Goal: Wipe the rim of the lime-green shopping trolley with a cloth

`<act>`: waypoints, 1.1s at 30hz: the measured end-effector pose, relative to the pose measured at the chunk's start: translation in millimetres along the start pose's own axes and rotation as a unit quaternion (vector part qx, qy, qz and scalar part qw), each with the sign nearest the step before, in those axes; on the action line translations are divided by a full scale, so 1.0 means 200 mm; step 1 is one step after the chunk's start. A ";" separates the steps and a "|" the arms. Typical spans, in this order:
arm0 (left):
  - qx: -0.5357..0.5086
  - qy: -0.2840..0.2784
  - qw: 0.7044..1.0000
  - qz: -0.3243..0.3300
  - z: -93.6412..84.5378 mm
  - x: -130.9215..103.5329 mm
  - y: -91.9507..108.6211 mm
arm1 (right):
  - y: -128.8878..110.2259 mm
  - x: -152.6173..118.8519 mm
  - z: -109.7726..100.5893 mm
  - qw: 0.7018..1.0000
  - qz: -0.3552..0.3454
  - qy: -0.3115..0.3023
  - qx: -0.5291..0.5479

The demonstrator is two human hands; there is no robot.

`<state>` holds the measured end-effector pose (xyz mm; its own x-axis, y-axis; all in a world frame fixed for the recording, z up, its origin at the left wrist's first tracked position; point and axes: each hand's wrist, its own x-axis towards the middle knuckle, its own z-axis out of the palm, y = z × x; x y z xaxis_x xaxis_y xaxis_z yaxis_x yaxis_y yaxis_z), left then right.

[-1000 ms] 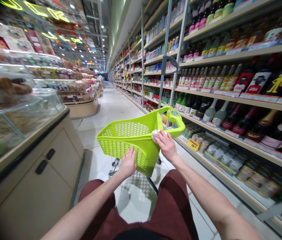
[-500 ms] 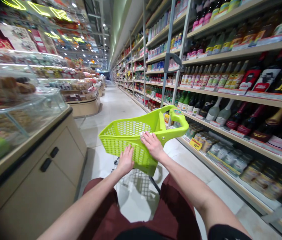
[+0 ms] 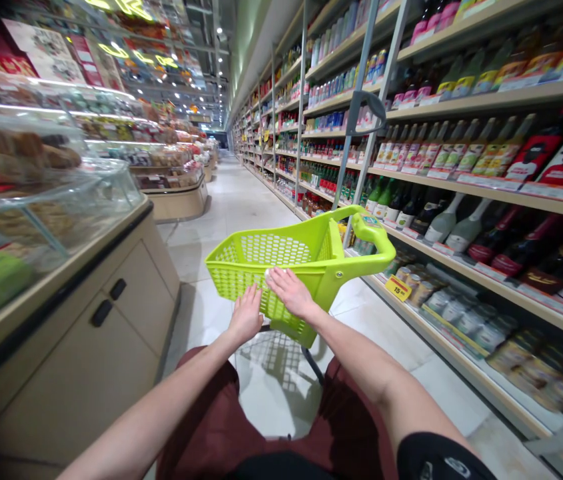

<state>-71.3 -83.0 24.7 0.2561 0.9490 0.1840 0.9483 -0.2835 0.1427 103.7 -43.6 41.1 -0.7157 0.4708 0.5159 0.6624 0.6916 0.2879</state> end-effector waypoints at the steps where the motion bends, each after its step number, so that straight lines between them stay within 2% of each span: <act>1: 0.003 0.002 1.000 -0.004 0.00 0.01 -0.02 | 0.01 0.05 0.00 1.000 0.008 0.007 0.001; 4: 0.008 0.002 1.000 -0.016 0.02 0.02 -0.06 | 0.00 0.10 0.07 1.000 -0.015 -0.017 0.016; 8: 0.011 0.003 1.000 -0.022 0.07 0.01 -0.12 | -0.10 -0.02 0.22 0.993 -0.054 -0.101 0.037; 11: 0.011 0.000 1.000 -0.028 0.10 0.01 -0.18 | -0.16 -0.02 0.26 0.987 -0.078 -0.137 0.046; 13: 0.012 0.002 0.999 -0.037 0.11 0.03 -0.23 | -0.18 0.08 0.23 0.991 -0.071 -0.108 0.043; 16: 0.013 0.003 0.998 -0.065 0.09 0.06 -0.30 | -0.16 0.30 0.19 0.998 -0.038 -0.040 0.035; 19: 0.007 0.001 0.996 -0.084 0.07 0.07 -0.36 | -0.16 0.40 0.23 0.998 -0.036 -0.035 0.037; 24: 0.001 -0.003 0.995 -0.096 0.07 0.04 -0.45 | -0.25 0.25 0.43 0.988 -0.091 -0.122 0.040; 26: 0.000 -0.009 0.994 -0.108 0.08 0.02 -0.49 | -0.29 0.23 0.47 0.984 -0.103 -0.136 0.044; 28: -0.001 -0.020 0.992 -0.123 0.08 0.02 -0.53 | -0.30 0.32 0.46 0.987 -0.103 -0.111 0.049; 31: -0.001 -0.026 0.989 -0.145 0.07 0.05 -0.59 | -0.28 0.56 0.40 0.995 -0.080 -0.032 0.045; 33: -0.003 -0.022 0.988 -0.153 0.06 0.07 -0.61 | -0.26 0.70 0.39 0.997 -0.070 -0.001 0.039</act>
<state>-181.7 -33.2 -1.9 -0.0333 0.9955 0.0885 0.9816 0.0159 0.1904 -48.7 29.8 35.1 -0.8008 0.3675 0.4729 0.5366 0.7910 0.2940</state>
